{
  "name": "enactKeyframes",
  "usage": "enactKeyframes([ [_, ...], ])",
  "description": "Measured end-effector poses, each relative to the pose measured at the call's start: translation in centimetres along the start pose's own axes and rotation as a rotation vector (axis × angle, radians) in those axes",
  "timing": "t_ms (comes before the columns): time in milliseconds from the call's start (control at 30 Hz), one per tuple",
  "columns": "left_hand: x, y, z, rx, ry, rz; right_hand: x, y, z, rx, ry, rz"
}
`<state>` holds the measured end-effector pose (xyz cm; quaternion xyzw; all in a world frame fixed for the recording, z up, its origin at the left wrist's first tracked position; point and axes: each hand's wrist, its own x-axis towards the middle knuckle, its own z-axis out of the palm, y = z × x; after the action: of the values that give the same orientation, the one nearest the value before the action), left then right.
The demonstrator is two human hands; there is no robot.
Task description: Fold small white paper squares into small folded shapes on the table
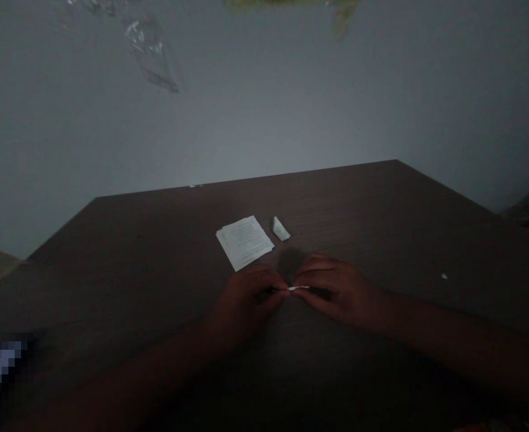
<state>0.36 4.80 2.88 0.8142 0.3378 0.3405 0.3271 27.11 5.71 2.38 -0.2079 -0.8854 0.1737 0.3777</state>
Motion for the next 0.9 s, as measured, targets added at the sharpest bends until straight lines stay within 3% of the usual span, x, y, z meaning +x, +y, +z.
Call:
enactKeyframes([
  [200,-0.2,-0.4,0.4,0.032,-0.042,0.046,-0.2,0.1,0.4,-0.029,-0.054,0.041],
  [567,-0.1,0.7,-0.1,0.079,-0.079,-0.132,-0.5,-0.5,0.8,-0.176,-0.031,-0.020],
  [700,0.0,1.3,-0.1,0.096,-0.113,-0.209,-0.6,-0.5,0.7,-0.158,-0.058,-0.019],
  [900,0.0,1.9,-0.8,0.128,-0.155,-0.168,-0.7,-0.2,-0.1,-0.034,-0.106,0.041],
])
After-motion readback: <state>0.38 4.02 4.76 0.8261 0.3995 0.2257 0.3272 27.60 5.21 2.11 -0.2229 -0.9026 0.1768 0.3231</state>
